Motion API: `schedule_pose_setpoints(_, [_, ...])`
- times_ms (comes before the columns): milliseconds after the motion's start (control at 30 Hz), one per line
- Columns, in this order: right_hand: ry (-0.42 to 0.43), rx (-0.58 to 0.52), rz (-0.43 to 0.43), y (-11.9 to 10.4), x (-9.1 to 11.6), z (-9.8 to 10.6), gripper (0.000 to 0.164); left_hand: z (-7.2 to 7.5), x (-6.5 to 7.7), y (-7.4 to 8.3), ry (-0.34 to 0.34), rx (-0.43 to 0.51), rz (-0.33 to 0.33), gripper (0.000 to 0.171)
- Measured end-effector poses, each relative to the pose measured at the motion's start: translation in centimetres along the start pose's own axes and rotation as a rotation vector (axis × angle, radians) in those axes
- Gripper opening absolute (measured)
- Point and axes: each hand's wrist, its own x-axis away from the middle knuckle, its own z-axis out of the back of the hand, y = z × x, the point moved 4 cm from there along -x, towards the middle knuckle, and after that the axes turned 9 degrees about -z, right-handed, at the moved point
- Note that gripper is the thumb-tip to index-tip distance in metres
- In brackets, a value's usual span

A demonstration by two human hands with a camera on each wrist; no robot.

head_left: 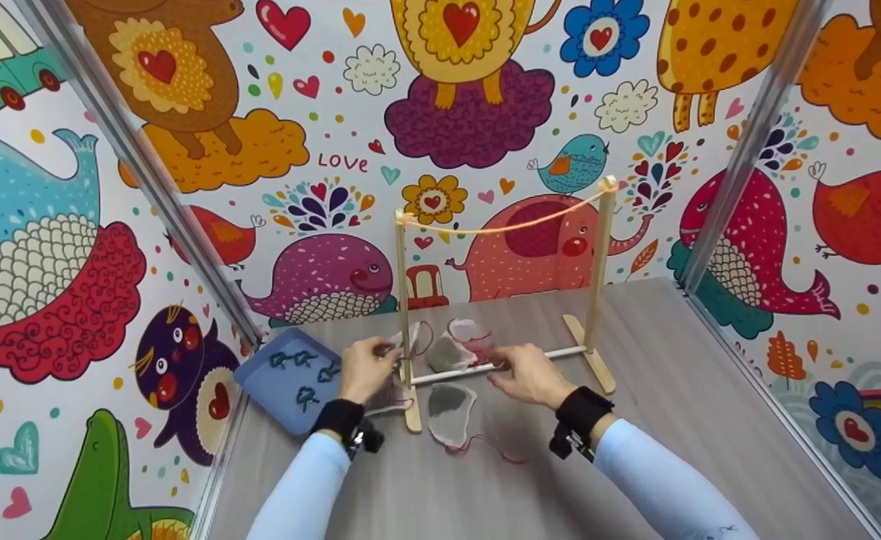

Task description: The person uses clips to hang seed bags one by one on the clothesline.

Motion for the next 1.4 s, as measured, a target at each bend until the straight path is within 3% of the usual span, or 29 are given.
schedule_pose_setpoints(267, [0.034,-0.05,0.109,-2.8,-1.6,0.1,0.059,-4.3,-0.8,4.8,-0.184,0.359,0.029,0.02])
schedule_pose_setpoints(367, [0.03,-0.035,0.153,-3.2,-1.7,0.1,0.06,-5.2,-0.6,5.7,-0.256,0.39,0.029,0.02])
schedule_pose_setpoints(533, [0.067,0.016,0.256,-3.2,-1.6,0.4,0.045,-5.7,-0.5,6.4,-0.331,0.363,-0.026,0.021])
schedule_pose_setpoints(667, [0.084,0.084,0.278,-2.6,-1.4,0.5,0.032,-5.6,-0.5,5.3,-0.298,0.35,-0.022,0.025])
schedule_pose_setpoints(733, [0.06,0.1,0.255,-2.0,-1.3,0.4,0.026,-5.2,-0.3,3.9,-0.234,0.281,-0.026,0.025])
schedule_pose_setpoints(867, [0.009,0.114,0.227,-0.8,-0.6,0.1,0.015,-4.4,0.9,0.0,-0.114,-0.001,-0.049,0.023])
schedule_pose_setpoints(1000, [0.017,0.138,0.257,0.1,-0.1,-0.1,0.009,-4.5,3.1,-3.6,-0.139,-0.263,-0.066,0.037])
schedule_pose_setpoints(1167, [0.023,0.148,0.269,0.9,0.3,-0.4,0.014,-6.0,5.6,-6.4,-0.176,-0.557,-0.119,0.056])
schedule_pose_setpoints(1300, [-0.017,0.123,0.242,1.2,0.5,-0.8,0.01,-7.5,6.8,-7.8,-0.131,-0.745,-0.15,0.042])
schedule_pose_setpoints(1400, [-0.054,0.106,0.202,1.5,0.8,-1.0,0.01,-8.6,7.2,-7.8,-0.132,-0.838,-0.16,0.028])
